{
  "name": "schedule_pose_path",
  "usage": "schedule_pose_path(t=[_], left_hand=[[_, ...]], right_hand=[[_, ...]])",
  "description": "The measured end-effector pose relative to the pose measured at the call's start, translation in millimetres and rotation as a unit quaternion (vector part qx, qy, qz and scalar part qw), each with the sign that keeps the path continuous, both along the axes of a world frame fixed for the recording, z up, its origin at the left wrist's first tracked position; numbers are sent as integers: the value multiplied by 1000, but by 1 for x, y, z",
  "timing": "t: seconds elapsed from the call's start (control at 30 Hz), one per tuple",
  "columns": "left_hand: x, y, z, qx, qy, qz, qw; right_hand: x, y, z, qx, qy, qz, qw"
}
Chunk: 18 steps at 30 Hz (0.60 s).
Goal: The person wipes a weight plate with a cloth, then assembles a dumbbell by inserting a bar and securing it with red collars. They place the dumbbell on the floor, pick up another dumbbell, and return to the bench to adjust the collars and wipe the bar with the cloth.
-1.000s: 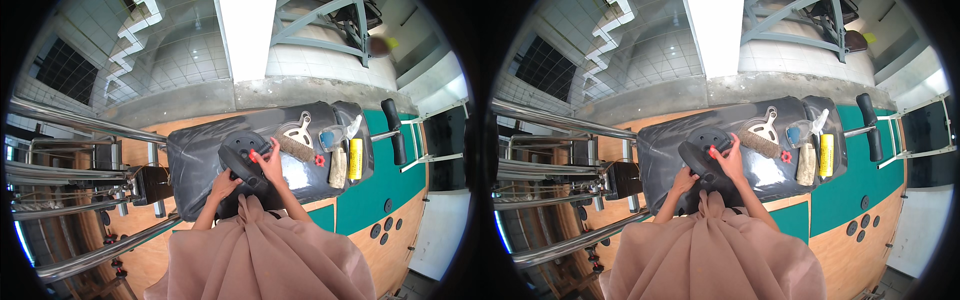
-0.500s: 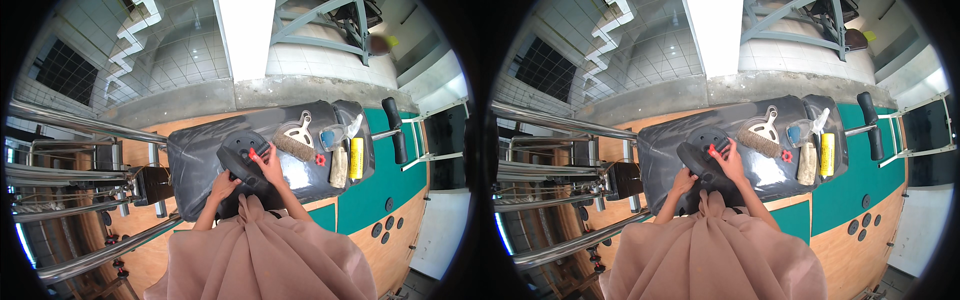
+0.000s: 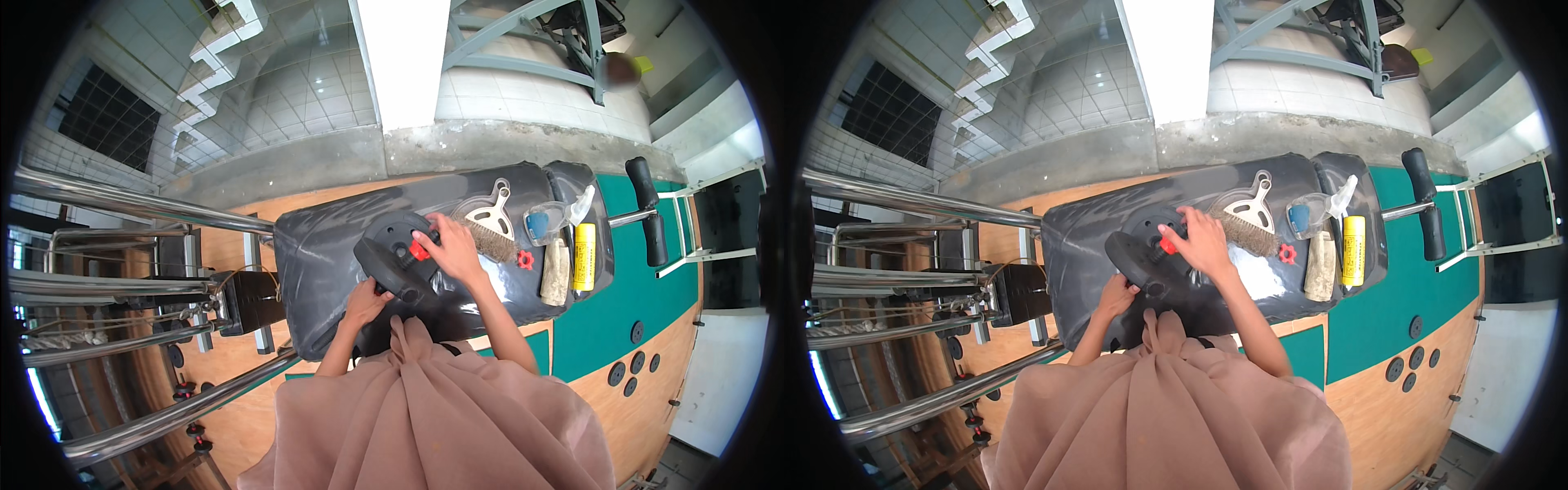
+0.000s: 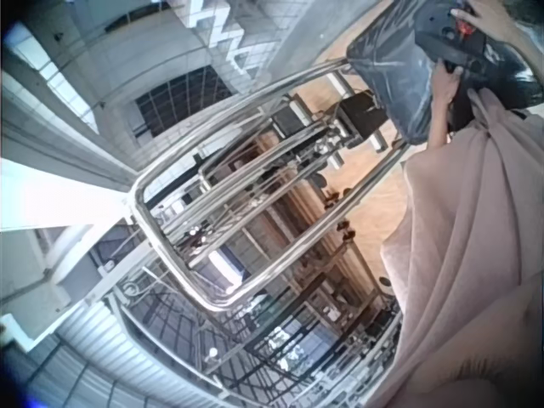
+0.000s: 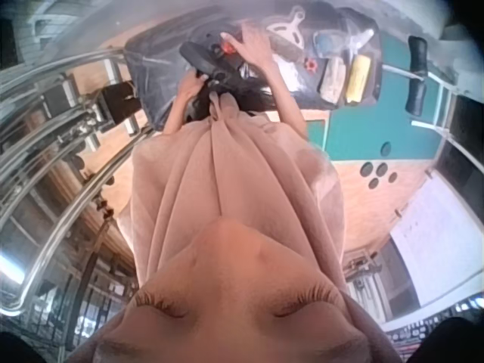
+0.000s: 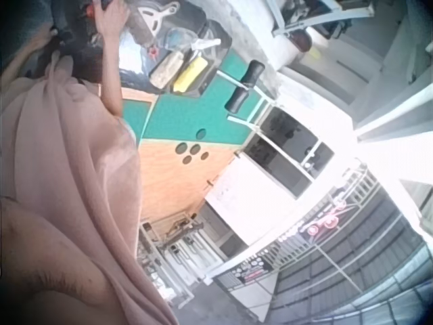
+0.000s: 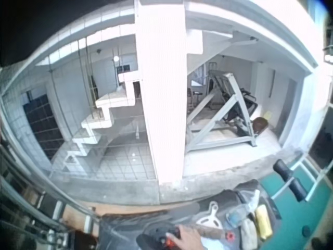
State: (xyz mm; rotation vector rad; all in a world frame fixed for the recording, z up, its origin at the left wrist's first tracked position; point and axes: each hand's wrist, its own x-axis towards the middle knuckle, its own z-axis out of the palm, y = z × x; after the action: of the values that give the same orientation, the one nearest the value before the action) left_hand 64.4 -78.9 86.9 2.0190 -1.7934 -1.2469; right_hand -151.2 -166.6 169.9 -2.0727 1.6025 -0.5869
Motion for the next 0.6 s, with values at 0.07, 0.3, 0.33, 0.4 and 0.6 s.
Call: schedule_pose_path(t=[0.07,0.3,0.33,0.4,0.6], left_hand=[[0,-1,1,17,6,0,1000],[9,7,-43,-19,99,49,994],[9,8,-46,-3,86,44,995],[6,-3,-17,24,58,20,998],[6,10,-18,-33,1,24,999]], right_hand=[[-1,-25,14,346,66,45,935],[-37,-47,-28,374,-241,131,886],[-31,-52,-13,474,-223,65,849],[-19,-59,-3,500,-143,92,849],[-13,-53,-26,354,-251,226,872]])
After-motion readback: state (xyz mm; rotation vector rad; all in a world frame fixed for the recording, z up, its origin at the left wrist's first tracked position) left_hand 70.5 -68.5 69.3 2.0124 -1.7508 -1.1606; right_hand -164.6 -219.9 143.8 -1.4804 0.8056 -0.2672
